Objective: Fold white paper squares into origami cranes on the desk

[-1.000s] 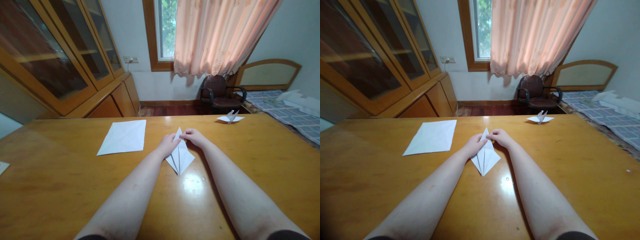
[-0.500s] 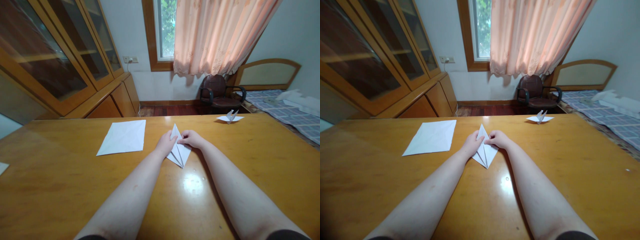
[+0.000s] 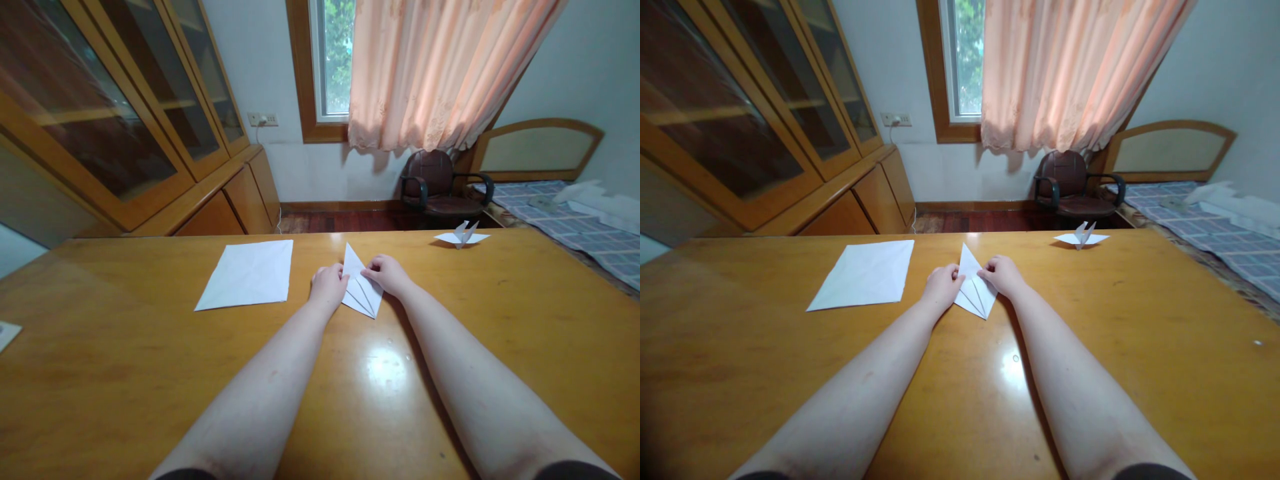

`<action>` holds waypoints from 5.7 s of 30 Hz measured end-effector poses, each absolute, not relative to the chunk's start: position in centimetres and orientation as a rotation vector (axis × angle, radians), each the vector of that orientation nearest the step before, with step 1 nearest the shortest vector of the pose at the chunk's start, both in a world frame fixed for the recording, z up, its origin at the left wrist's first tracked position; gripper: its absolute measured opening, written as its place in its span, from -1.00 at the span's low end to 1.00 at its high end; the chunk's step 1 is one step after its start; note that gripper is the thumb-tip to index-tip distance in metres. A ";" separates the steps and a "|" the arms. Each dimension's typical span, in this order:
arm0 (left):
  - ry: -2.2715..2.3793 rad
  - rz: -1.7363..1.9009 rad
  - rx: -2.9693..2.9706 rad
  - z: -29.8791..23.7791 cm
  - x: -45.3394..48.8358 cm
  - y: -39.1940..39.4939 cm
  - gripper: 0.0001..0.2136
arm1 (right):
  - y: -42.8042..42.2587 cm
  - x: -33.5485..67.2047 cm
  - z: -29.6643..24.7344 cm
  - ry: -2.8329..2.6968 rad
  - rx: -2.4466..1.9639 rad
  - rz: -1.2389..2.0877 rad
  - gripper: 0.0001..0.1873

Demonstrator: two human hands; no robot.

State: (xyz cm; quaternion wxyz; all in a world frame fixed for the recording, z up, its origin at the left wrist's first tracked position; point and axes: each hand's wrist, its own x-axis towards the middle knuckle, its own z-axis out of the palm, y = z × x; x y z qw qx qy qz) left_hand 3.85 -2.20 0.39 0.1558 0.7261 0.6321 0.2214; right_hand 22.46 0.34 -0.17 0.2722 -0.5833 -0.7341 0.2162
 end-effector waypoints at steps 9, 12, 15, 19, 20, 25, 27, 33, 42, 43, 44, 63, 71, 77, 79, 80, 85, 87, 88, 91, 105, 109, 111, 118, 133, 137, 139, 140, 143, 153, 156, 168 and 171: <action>1.933 0.572 2.061 0.1 3.7 -2.2 -0.59 | 0.5 22.7 -0.5 -1.901 -1.671 0.522 -0.80; 1.919 0.515 2.077 -0.2 3.7 -2.1 -0.54 | 0.5 22.7 -0.5 -1.912 -1.677 0.571 -0.84; 1.857 0.513 2.109 -0.4 3.7 -2.0 -0.57 | 0.5 22.7 -0.5 -1.956 -1.661 0.615 -0.88; 1.717 0.611 2.131 -0.3 3.8 -2.0 -0.72 | 0.5 22.8 -0.6 -2.004 -1.609 0.616 -0.89; 1.664 0.635 2.145 -0.2 3.9 -2.0 -0.77 | 0.5 22.8 -0.6 -2.014 -1.603 0.614 -0.89; 1.509 0.795 2.094 0.2 4.1 -2.2 -0.86 | 0.0 22.5 -0.1 -1.978 -1.589 0.675 -0.90; 1.507 0.873 2.029 0.4 4.0 -2.2 -0.87 | -0.2 22.3 0.0 -1.944 -1.567 0.731 -0.90; 1.504 1.064 1.906 0.3 3.9 -1.8 -0.91 | -0.3 22.1 -0.2 -1.875 -1.424 0.869 -0.79; 1.127 1.111 1.480 0.4 4.6 -2.3 -0.72 | -0.4 22.6 0.1 -1.804 -1.356 0.977 -0.64; 1.061 1.096 1.436 0.6 4.6 -2.5 -0.72 | -0.4 22.6 0.0 -1.785 -1.342 0.995 -0.63; 0.991 1.088 1.403 0.7 4.6 -2.7 -0.72 | -0.4 22.6 0.0 -1.767 -1.327 1.010 -0.63; 1.138 0.983 1.969 1.2 4.4 -3.0 -0.68 | -0.6 22.1 0.9 -1.383 -1.325 1.350 -0.62; 1.337 0.990 1.766 0.2 4.4 -2.2 -0.64 | -0.1 22.4 0.1 -1.587 -1.477 0.906 -0.68; 1.355 0.951 1.713 0.7 4.3 -2.5 -0.65 | 0.0 22.5 0.2 -1.607 -1.496 0.801 -0.69; 1.385 0.951 1.744 0.8 4.3 -2.5 -0.66 | 0.0 22.5 0.2 -1.682 -1.525 0.765 -0.70; 1.399 0.949 1.758 0.8 4.3 -2.4 -0.67 | 0.0 22.5 0.2 -1.718 -1.544 0.746 -0.70; 1.434 0.957 1.771 0.5 4.1 -2.1 -0.69 | 0.0 22.5 0.2 -1.790 -1.594 0.709 -0.71; 1.436 0.958 1.771 0.5 4.1 -2.1 -0.69 | 0.1 22.5 0.2 -1.800 -1.608 0.701 -0.72; 1.436 0.954 1.775 0.4 4.1 -2.1 -0.69 | 0.1 22.5 0.2 -1.804 -1.622 0.692 -0.73; 1.437 0.929 1.803 0.2 4.1 -1.9 -0.67 | 0.1 22.6 0.3 -1.813 -1.666 0.647 -0.76; 1.559 0.844 2.038 -0.3 3.8 -1.9 -0.70 | 0.0 22.4 0.1 -1.917 -1.688 0.690 -0.75; 1.601 0.769 2.112 -0.4 3.7 -1.9 -0.71 | 0.4 22.6 -0.3 -1.865 -1.684 0.676 -0.58; 1.632 0.728 2.144 -0.3 3.6 -1.9 -0.73 | 0.5 22.8 -0.5 -1.857 -1.652 0.612 -0.47; 1.504 0.538 2.326 0.1 3.7 -2.2 -0.71 | 0.5 22.9 -0.3 -2.068 -1.574 0.537 -0.86; 1.090 0.153 2.487 1.4 3.8 -3.4 -0.12 | 0.6 23.2 0.2 -1.882 -1.820 0.560 -0.83; 1.144 0.220 2.467 1.0 4.0 -3.4 -0.33 | 0.5 23.2 0.4 -1.868 -1.833 0.557 -0.84; 1.158 0.257 2.458 0.9 4.0 -3.3 -0.47 | 0.4 23.2 0.4 -1.874 -1.826 0.549 -0.84; 1.162 0.270 2.455 0.9 4.0 -3.3 -0.52 | 0.4 23.2 0.4 -1.875 -1.821 0.545 -0.84; 1.186 0.304 2.438 0.8 4.0 -3.1 -0.57 | 0.5 23.2 0.3 -1.831 -1.810 0.543 -0.80; 1.490 0.546 2.251 0.4 3.8 -2.6 -0.55 | -0.1 23.0 -0.1 -1.724 -1.333 0.910 -0.55; 1.551 0.572 2.202 0.6 3.7 -2.5 -0.61 | -0.5 22.9 0.3 -1.836 -1.211 0.999 -0.61; 1.570 0.590 2.214 0.9 3.6 -2.6 -0.69 | -0.2 22.7 0.6 -1.880 -1.690 0.616 -0.80; 1.572 0.574 2.230 1.0 3.8 -2.7 -0.68 | -0.1 22.8 0.6 -1.841 -1.739 0.599 -0.81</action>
